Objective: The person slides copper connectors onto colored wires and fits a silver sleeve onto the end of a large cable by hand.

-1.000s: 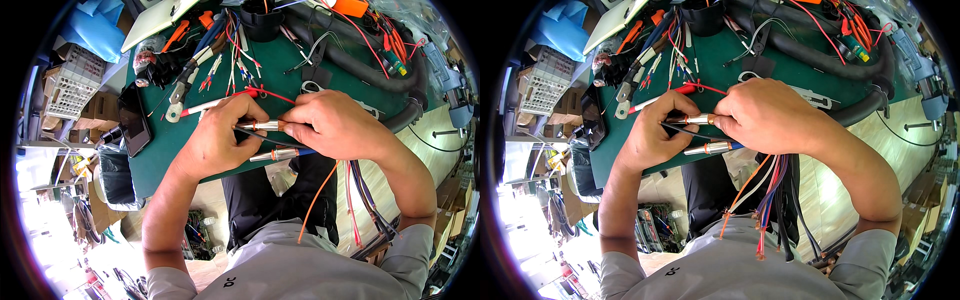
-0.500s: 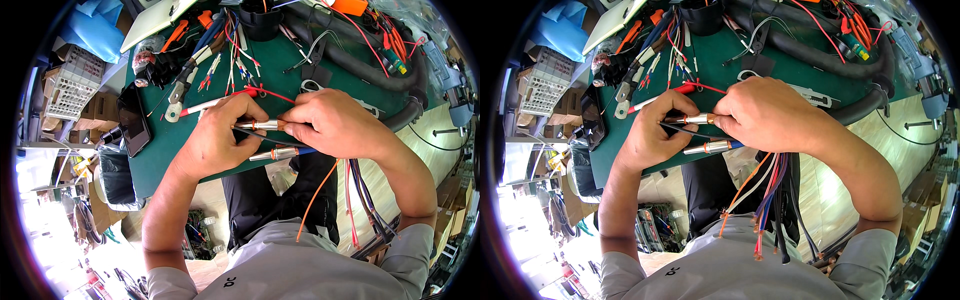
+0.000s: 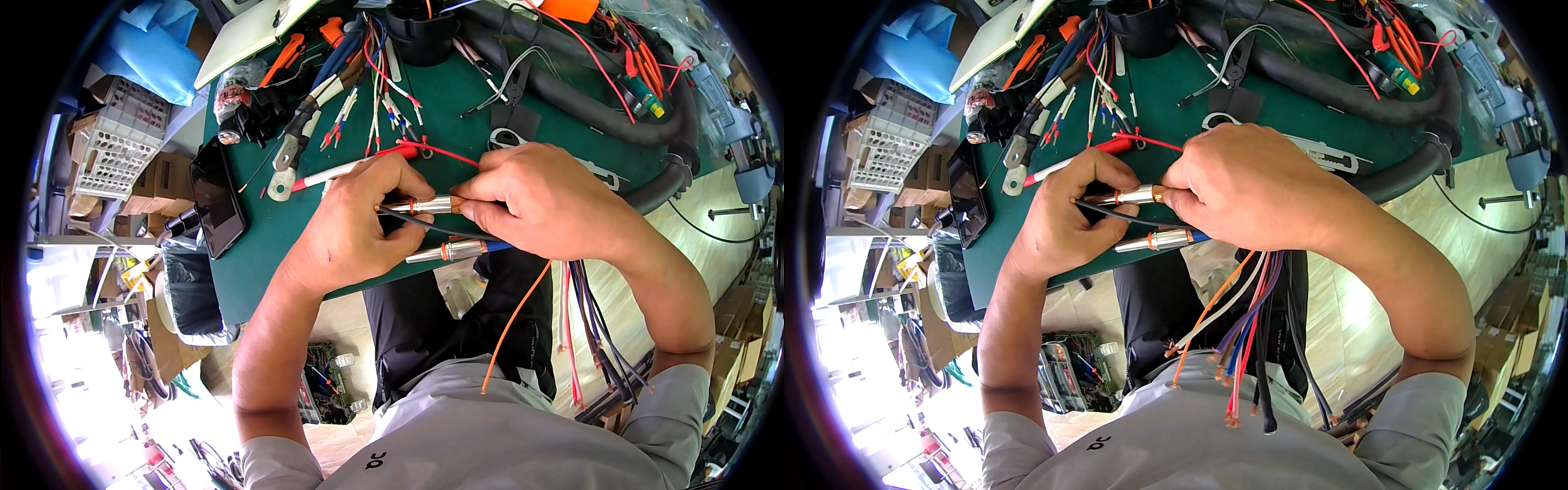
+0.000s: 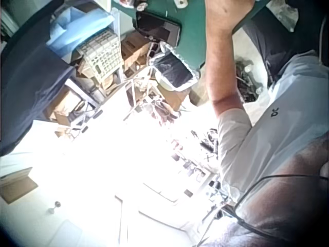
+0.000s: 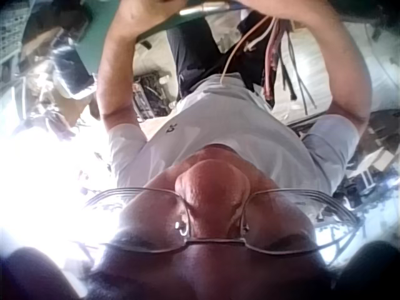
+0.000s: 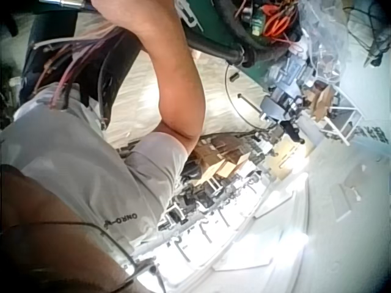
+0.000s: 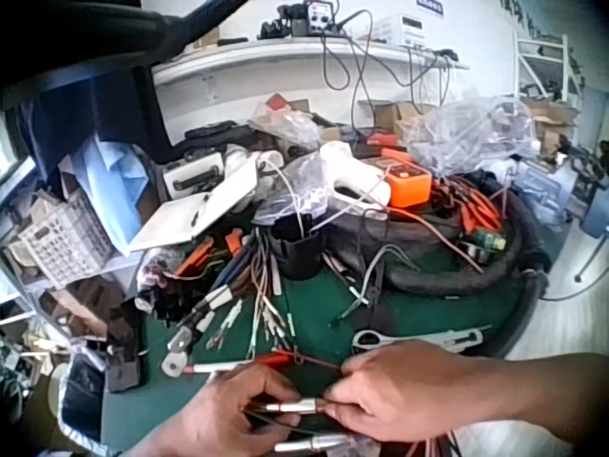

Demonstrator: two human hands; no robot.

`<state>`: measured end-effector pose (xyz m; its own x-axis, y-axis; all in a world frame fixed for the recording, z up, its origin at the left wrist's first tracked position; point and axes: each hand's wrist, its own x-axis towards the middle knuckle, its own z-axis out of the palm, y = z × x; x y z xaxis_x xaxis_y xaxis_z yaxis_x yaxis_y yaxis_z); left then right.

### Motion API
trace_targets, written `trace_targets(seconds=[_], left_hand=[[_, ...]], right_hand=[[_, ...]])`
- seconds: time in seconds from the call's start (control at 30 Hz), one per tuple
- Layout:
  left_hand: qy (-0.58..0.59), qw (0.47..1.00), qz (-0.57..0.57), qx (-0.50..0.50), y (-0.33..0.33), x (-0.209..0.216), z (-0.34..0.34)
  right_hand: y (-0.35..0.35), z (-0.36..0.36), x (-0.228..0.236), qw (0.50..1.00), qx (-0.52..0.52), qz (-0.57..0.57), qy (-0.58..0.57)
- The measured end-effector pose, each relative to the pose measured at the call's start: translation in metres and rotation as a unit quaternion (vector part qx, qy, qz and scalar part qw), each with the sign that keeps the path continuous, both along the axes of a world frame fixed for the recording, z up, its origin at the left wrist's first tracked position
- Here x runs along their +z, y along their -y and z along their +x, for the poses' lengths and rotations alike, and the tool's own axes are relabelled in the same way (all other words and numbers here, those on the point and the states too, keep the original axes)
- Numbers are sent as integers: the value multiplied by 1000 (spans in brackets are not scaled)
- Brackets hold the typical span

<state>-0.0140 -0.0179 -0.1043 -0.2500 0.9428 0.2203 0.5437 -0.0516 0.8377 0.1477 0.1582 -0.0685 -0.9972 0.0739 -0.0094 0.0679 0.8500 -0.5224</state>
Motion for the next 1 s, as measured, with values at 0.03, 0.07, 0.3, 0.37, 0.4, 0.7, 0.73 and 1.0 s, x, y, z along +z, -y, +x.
trace_targets(seconds=[0.03,0.07,0.3,0.37,0.4,0.7,0.73,1.0], left_hand=[[0,1000,0,0,0,0,0],[0,1000,0,-1,0,0,0],[7,999,-49,-22,2,6,-1],[13,999,-48,-20,3,6,-1],[13,999,-47,-20,3,6,-1],[17,998,-53,-20,2,7,-1],[17,998,-55,-19,2,8,0],[19,998,-56,-18,3,6,-1]], right_hand=[[0,0,0,1000,2,2,-2],[0,0,0,1000,3,3,-4],[-5,0,1,999,10,-32,10],[-6,0,1,999,16,-45,15],[-6,0,1,998,17,-51,18],[3,-8,25,984,-76,-88,137],[3,-9,25,985,-68,-74,137],[3,-17,26,985,-54,-41,158]])
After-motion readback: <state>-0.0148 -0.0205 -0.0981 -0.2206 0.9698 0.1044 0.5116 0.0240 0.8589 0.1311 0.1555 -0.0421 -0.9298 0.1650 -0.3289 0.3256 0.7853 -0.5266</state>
